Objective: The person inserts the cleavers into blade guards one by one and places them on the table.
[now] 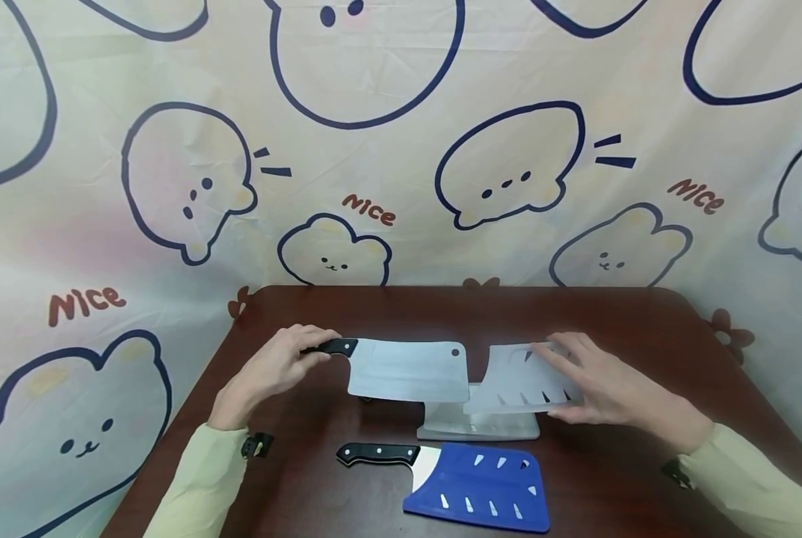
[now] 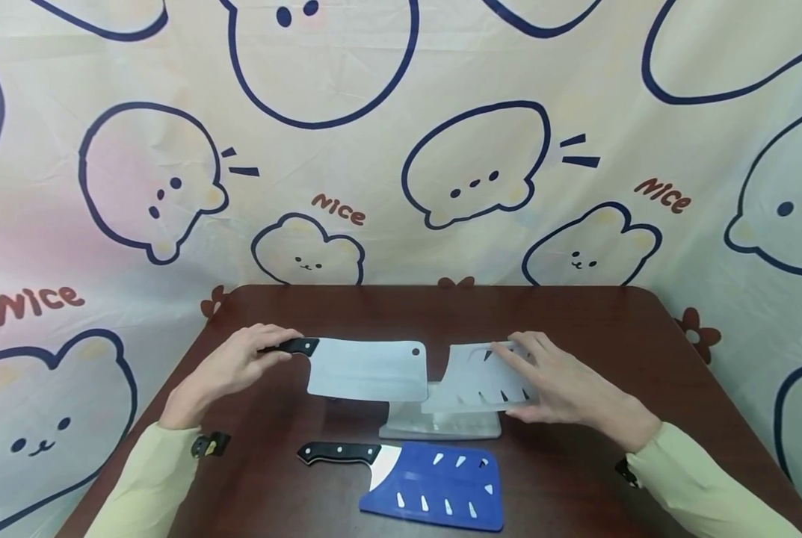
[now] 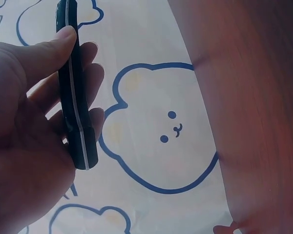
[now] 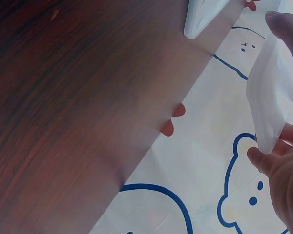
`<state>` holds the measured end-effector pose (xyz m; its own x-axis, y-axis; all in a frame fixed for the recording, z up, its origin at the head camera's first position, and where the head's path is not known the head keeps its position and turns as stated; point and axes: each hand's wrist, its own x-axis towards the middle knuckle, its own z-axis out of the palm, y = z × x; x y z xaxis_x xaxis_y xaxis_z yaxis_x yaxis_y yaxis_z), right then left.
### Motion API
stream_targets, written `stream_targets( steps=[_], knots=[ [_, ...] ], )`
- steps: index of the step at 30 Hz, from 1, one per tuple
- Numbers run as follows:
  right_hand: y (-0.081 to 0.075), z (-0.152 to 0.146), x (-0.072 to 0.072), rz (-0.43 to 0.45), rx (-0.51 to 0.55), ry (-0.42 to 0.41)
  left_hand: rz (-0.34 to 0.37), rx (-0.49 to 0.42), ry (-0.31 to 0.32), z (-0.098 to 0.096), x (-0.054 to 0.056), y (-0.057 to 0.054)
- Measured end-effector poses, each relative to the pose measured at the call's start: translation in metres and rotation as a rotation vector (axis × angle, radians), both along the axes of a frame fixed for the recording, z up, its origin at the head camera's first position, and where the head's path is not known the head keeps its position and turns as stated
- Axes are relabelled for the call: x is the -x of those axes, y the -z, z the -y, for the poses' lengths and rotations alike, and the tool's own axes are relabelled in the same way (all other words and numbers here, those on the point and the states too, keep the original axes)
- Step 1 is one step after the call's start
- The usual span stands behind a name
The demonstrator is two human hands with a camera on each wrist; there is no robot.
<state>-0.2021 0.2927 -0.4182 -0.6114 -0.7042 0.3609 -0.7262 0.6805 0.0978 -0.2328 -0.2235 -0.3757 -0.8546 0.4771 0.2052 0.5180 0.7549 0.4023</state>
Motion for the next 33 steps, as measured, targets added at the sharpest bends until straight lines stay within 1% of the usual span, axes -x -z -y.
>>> stream_targets(
  steps=[5,8,12,14,17,20,23,26,33],
  knots=[
    [0.001,0.002,-0.002,0.007,-0.011,-0.01,-0.023,-0.002,0.026,-0.003,0.002,0.003],
    [0.003,0.002,-0.002,-0.016,-0.012,-0.023,-0.015,-0.004,0.026,-0.004,0.001,0.003],
    [0.003,0.004,-0.004,-0.044,-0.01,-0.034,-0.008,0.005,0.016,-0.004,-0.001,0.002],
    [0.003,0.005,-0.004,-0.034,-0.011,-0.037,-0.016,0.013,0.002,-0.003,-0.003,0.0],
    [0.002,0.005,-0.004,-0.025,-0.016,-0.023,-0.028,0.02,-0.013,0.0,-0.004,-0.003],
    [-0.001,0.003,-0.004,-0.029,-0.006,0.001,-0.024,0.015,-0.025,0.004,-0.006,-0.005],
    [-0.003,0.002,-0.004,-0.035,0.005,0.01,-0.022,0.007,-0.013,0.006,-0.005,-0.005],
    [-0.004,0.002,-0.004,-0.035,0.008,0.002,-0.024,0.006,-0.004,0.008,-0.004,-0.005],
    [-0.005,0.0,0.0,-0.076,0.027,-0.012,-0.025,-0.001,0.005,0.01,-0.002,-0.006]
  ],
)
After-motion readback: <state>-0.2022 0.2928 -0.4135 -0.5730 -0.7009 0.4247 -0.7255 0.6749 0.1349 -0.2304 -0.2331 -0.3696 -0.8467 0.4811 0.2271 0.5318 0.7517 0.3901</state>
